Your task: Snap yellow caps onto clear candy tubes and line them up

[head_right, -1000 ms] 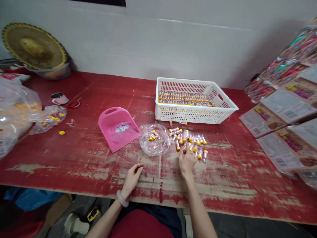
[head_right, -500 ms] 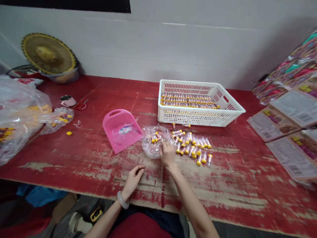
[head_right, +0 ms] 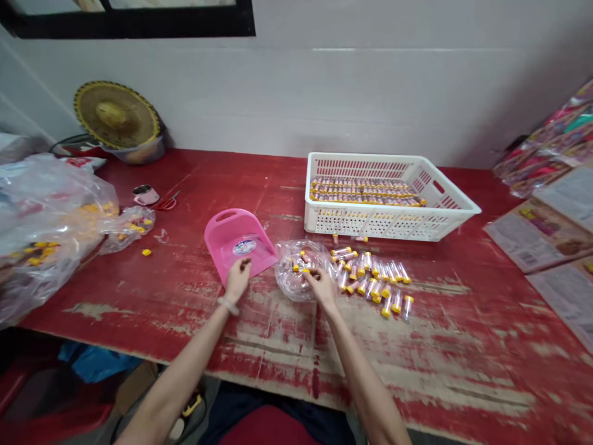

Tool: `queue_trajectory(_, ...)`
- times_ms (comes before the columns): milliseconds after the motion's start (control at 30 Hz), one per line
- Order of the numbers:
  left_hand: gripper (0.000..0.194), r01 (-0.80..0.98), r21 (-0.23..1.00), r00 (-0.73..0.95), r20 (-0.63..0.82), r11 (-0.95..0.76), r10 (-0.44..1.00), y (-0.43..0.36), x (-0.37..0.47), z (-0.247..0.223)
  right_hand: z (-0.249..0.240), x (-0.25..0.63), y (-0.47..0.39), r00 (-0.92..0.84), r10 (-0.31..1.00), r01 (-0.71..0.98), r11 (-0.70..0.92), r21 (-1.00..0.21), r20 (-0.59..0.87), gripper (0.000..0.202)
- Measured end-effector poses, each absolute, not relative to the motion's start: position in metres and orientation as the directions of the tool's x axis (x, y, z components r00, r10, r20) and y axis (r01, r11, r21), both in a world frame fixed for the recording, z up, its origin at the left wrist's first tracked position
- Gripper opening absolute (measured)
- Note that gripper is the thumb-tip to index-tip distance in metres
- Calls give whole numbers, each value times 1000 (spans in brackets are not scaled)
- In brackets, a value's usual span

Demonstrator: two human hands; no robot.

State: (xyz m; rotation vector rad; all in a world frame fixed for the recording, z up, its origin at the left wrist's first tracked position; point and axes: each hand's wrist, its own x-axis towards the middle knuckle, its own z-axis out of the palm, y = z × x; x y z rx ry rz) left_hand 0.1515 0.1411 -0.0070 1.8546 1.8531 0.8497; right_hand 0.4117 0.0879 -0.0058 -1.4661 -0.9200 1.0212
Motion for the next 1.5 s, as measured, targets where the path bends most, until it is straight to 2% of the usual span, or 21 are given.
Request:
queue_trajectory(33,36,867,491,6,156,-83,988,164,153,-3,-5,412,81,331,928,-88,-153,-984,-173,29)
queue_trajectory(100,38,915,385,70,151,-124,986,199,160,3,-2,410,70,342,910,-198,-176,-964,-236,32)
queue_trajectory(267,35,950,259,146,121,-173,982,218,165,2,11,405,55,326,879,-450,-179,-875,-348,32)
queue_trajectory(367,30,967,173,172,109,-189,979,208,157,0,21,401,52,251,859,-664,-183,-725,-446,28)
queue_trajectory(433,27,966,162,192,73,-202,979,196,152,1,25,398,52,192,847,-763,-189,-619,-495,25)
queue_trajectory(500,24,951,255,164,57,-174,985,178,149,5,28,395,52,164,841,-798,-194,-570,-515,23)
queue_trajectory(567,23,885,453,84,83,-113,993,152,150,9,29,392,52,141,841,-823,-194,-534,-523,21)
queue_trajectory(667,27,584,809,11,69,-63,998,101,159,16,30,387,50,114,843,-851,-190,-489,-525,19)
queue_trajectory(733,27,381,924,49,6,-24,999,69,169,20,30,381,49,101,841,-860,-195,-472,-532,18)
queue_trajectory(833,25,239,970,107,-78,51,991,38,184,25,28,371,47,75,847,-859,-213,-465,-527,18)
queue_trajectory(1000,25,147,983,117,-129,111,985,29,197,28,22,357,44,67,846,-853,-226,-470,-528,22)
queue_trajectory(1500,31,120,980,91,-168,156,982,23,198,26,22,351,37,80,841,-818,-251,-518,-535,25)
